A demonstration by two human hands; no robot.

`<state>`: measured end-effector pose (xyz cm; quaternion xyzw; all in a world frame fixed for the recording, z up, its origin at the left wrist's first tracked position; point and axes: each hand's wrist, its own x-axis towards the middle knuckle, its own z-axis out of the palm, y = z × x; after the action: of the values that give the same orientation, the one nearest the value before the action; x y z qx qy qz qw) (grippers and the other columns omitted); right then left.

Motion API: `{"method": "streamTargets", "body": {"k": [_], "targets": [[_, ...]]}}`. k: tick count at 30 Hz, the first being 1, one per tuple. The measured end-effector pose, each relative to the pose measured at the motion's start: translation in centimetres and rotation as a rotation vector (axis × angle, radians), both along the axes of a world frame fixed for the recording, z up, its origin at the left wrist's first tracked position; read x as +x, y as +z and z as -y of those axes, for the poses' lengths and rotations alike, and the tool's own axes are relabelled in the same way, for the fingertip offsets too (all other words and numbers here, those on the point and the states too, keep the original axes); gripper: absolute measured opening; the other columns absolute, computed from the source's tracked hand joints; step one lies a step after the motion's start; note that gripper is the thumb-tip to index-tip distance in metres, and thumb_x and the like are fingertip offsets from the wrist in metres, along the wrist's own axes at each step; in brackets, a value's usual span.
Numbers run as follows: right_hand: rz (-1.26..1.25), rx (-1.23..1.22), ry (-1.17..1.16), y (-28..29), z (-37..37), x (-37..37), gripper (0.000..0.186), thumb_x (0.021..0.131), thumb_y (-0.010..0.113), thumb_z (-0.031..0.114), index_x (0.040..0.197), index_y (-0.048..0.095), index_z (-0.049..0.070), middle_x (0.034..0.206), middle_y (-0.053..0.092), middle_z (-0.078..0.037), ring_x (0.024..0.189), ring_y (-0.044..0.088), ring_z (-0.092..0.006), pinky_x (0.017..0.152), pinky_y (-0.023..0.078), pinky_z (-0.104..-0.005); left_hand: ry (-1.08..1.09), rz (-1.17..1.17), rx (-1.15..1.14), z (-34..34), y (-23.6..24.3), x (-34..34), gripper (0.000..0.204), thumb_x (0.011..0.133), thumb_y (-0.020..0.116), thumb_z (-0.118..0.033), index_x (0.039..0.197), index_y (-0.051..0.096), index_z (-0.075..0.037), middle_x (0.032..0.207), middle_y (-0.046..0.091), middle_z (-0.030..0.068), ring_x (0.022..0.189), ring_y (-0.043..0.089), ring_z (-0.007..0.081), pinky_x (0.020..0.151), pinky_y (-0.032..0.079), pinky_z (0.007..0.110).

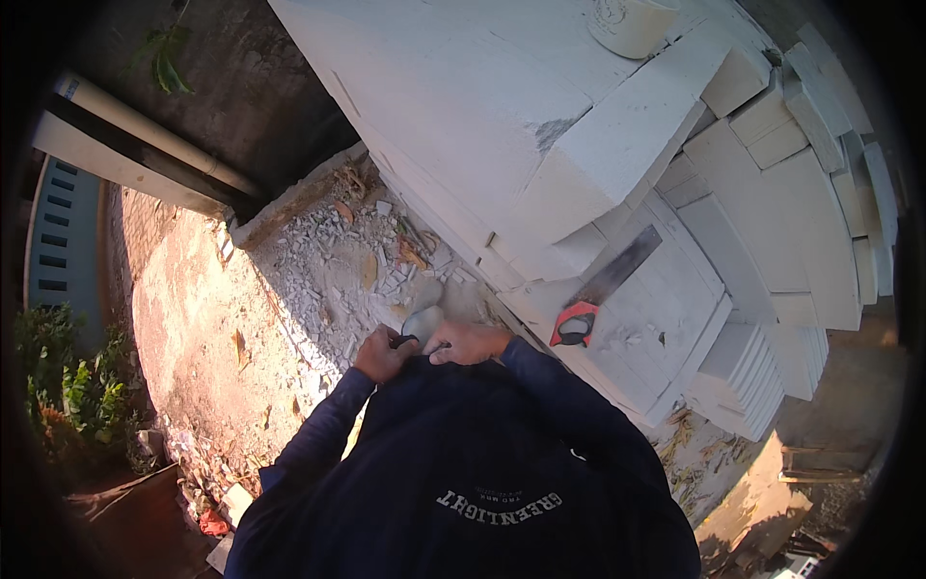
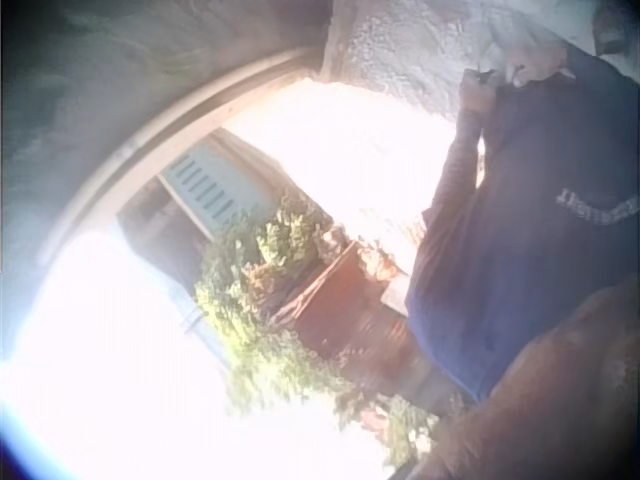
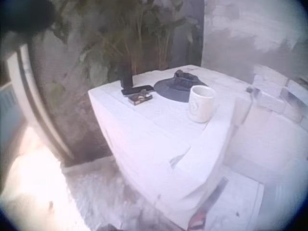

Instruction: The person uses a hand saw to cut a long, thin piece of white wood. They hold the wood steady with their left hand while sawing with their right hand, creating a cut along the length of the piece.

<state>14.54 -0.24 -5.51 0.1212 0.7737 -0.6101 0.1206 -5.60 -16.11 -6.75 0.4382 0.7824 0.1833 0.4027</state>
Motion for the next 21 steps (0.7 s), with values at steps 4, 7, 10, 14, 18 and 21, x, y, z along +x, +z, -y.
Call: {"method": "streamTargets", "body": {"k": [4, 7, 10, 14, 18, 21], "targets": [[-0.195, -0.085, 0.123, 4.4, 0.9, -0.4, 0.029, 0.095, 0.069, 0.017, 0.119, 0.073, 0.002, 0.108, 0.075, -0.015, 0.102, 0.069, -0.0317, 0.095, 0.051, -0.0391, 0.043, 0.098, -0.002, 1.3, 1.4, 0.0, 0.055, 0.083, 0.081, -0.043, 0.104, 0.066, 0.005, 0.095, 0.073, 0.0258, 0.09, 0.073, 0.0368, 0.081, 0.056, 0.043], [-0.221, -0.093, 0.218, 9.3, 0.9, -0.1, 0.022, 0.093, 0.068, 0.012, 0.112, 0.074, 0.004, 0.1, 0.074, -0.014, 0.098, 0.069, -0.032, 0.092, 0.052, -0.0386, 0.023, 0.077, 0.092, 3.8, 3.4, 0.8, 0.046, 0.087, 0.081, -0.032, 0.11, 0.068, 0.005, 0.096, 0.074, 0.022, 0.091, 0.074, 0.0304, 0.08, 0.057, 0.04], [0.149, -0.185, -0.016, 6.9, 0.4, -0.2, 0.012, 0.091, 0.07, 0.012, 0.098, 0.073, 0.002, 0.09, 0.072, -0.014, 0.093, 0.069, -0.0304, 0.087, 0.053, -0.0397, -0.018, 0.128, 0.121, 5.4, 4.1, 0.8, 0.042, 0.088, 0.08, -0.026, 0.116, 0.068, 0.004, 0.099, 0.073, 0.0228, 0.093, 0.073, 0.0321, 0.082, 0.056, 0.04], [0.241, 0.129, -0.074, 3.9, 2.0, -1.0, 0.017, 0.086, 0.076, 0.015, 0.085, 0.065, 0.001, 0.085, 0.07, -0.015, 0.091, 0.069, -0.0324, 0.083, 0.053, -0.0425, -0.071, 0.126, 0.189, 6.4, 5.0, 0.8, 0.04, 0.084, 0.082, -0.024, 0.111, 0.069, 0.003, 0.097, 0.071, 0.0242, 0.092, 0.072, 0.0365, 0.081, 0.056, 0.041], [0.175, 0.36, 0.019, 1.4, 3.5, -1.7, 0.022, 0.081, 0.079, 0.019, 0.09, 0.067, 0.003, 0.093, 0.07, -0.019, 0.095, 0.068, -0.0384, 0.082, 0.053, -0.048, 0.006, 0.182, 0.154, 5.2, 6.6, 1.2, 0.038, 0.077, 0.085, -0.024, 0.102, 0.071, 0.002, 0.089, 0.071, 0.0226, 0.085, 0.072, 0.0371, 0.077, 0.056, 0.041], [0.151, 0.399, 0.059, 0.4, 3.2, -1.8, 0.021, 0.078, 0.078, 0.017, 0.089, 0.067, 0.003, 0.093, 0.07, -0.02, 0.096, 0.068, -0.0389, 0.083, 0.053, -0.0479, -0.018, 0.217, 0.133, 4.3, 7.1, 1.5, 0.035, 0.079, 0.085, -0.018, 0.104, 0.071, 0.001, 0.089, 0.074, 0.0166, 0.083, 0.074, 0.0272, 0.076, 0.057, 0.037]]}}
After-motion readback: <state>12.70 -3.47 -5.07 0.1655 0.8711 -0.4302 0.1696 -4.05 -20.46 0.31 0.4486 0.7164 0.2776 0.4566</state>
